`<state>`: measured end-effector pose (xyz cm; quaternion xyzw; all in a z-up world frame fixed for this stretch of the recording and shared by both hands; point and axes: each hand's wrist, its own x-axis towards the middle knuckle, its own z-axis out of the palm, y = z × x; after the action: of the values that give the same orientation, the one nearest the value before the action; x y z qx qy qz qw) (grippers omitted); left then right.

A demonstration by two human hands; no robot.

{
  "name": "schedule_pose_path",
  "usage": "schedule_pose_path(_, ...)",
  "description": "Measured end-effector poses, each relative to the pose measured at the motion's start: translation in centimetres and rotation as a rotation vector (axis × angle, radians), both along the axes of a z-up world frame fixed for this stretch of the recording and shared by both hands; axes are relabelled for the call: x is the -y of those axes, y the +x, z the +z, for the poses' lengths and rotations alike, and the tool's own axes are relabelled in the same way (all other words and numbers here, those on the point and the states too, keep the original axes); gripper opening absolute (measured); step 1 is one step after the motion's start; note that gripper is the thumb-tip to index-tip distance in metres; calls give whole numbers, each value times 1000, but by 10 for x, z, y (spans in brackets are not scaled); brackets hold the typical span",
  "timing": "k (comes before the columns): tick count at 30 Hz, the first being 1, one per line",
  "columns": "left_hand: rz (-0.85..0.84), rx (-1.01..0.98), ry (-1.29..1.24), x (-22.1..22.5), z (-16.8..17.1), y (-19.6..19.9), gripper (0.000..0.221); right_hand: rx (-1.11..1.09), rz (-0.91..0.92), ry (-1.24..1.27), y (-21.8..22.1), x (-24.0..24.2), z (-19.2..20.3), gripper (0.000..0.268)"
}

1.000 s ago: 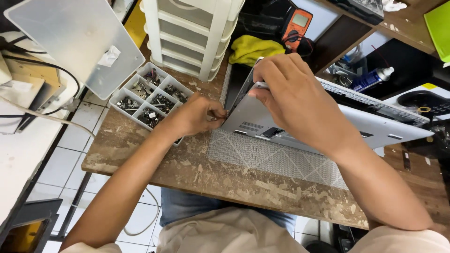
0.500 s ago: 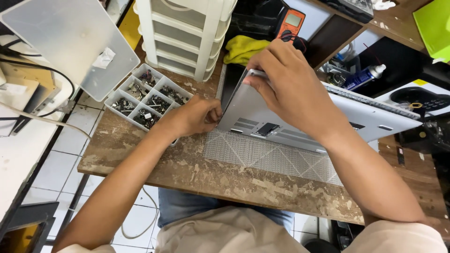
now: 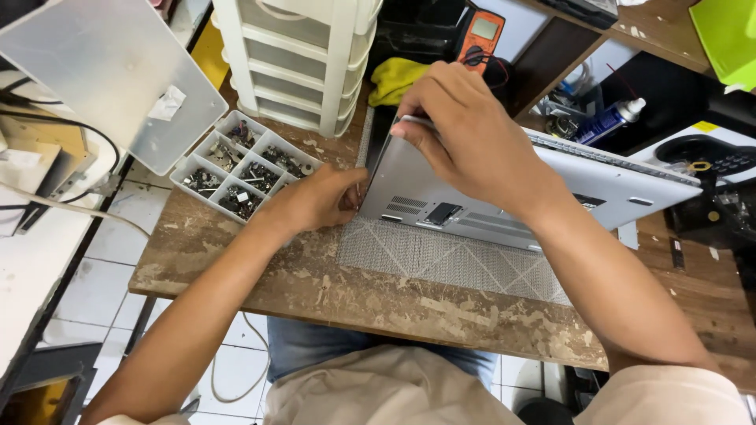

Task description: Disassembling a laptop by removing screws from the back panel and prying the case open

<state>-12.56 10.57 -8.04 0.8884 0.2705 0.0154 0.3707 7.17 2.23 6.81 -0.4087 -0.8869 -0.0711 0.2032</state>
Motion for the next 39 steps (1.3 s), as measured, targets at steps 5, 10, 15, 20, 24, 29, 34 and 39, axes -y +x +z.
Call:
schedule_pose_path(5,16,-32,85,-3,-14,2,59,5,27,-26,-1,2,4,18)
schedule_pose_path(10,12,-76,75,0,-3,3,54,12,20,-10,1,0,2,18)
schedule_pose_path(15,-133,226,150,-13,-34,2,43,-63,63,43,6,5,1,15)
schedule_pose_path(20,-13,111,95,9,6,-10,92,-139,88,74,30,18,3,12)
schedule_pose_path(24,-10,513,5,20,29,-13,95,-212,-9,55,70,61,11,9)
schedule_pose_path(29,141,946,328,50,44,-4,78,-373,-414,326,161,124,-15,12)
schedule_pose_path(34,272,1015,379,62,43,21,61,-667,-655,476,200,159,-80,37)
schedule_pose_path(39,477,1074,513,75,22,43,40,-956,-665,450,193,166,-123,65)
